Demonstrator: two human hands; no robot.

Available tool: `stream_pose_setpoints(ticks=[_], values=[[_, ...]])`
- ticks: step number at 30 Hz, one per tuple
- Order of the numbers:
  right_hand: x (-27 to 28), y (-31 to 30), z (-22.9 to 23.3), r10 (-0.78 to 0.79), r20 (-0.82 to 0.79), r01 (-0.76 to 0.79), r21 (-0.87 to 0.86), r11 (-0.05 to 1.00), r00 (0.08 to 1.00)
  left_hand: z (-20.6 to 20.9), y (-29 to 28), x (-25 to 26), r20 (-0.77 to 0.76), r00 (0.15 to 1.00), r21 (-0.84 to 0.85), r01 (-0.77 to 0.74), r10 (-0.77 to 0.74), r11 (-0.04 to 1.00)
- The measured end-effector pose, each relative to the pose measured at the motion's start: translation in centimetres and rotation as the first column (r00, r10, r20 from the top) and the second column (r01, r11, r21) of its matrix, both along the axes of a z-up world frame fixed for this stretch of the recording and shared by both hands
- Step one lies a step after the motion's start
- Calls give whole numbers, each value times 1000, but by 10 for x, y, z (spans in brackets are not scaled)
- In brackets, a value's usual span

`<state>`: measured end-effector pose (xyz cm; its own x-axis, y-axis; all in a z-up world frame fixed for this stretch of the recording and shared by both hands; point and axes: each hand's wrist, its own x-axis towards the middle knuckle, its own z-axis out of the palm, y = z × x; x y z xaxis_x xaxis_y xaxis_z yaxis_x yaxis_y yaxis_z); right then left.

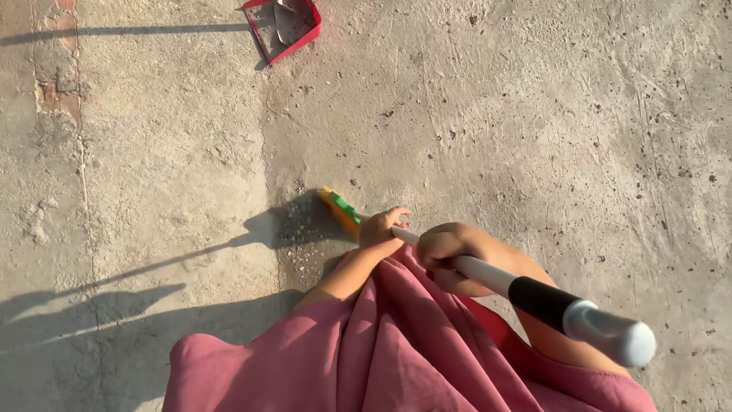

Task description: The recorder is sweeping the outdoor concrete floor with a broom and collecting the dust into a dustpan.

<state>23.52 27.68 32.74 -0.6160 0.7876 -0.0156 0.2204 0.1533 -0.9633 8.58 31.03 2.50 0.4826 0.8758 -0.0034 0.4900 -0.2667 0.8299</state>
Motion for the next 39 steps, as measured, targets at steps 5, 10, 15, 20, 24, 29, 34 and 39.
stream_pose_setpoints(ticks=[5, 10, 15, 20, 24, 29, 34, 39], values=[[-17, 14, 0, 145, 146, -166, 142, 976, 979, -11, 50, 51, 71, 997, 70, 1, -6, 998], [36, 40, 48, 193, 46, -198, 221, 955, 980, 96, 65, 79, 195, 981, 120, -30, 6, 992], [103, 87, 22, 110, -294, -99, 52, 994, 950, 84, 60, 62, 6, 998, 222, -62, 62, 973], [117, 133, -29, 277, -192, -288, -30, 957, 942, 12, 65, 67, -142, 964, 79, -214, 223, 974], [115, 158, -24, 389, 30, -389, 137, 911, 921, -25, 121, 121, 9, 951, 28, -310, 310, 950], [122, 174, 10, 518, 71, -523, 116, 844, 852, 12, 152, 158, 95, 941, 99, -334, 325, 937], [164, 202, 41, 563, -89, -547, 152, 823, 822, 82, 150, 154, 110, 944, 183, -328, 312, 927], [177, 221, -6, 303, -217, -312, -3, 950, 928, 32, 142, 124, -255, 922, 143, -260, 290, 955]])
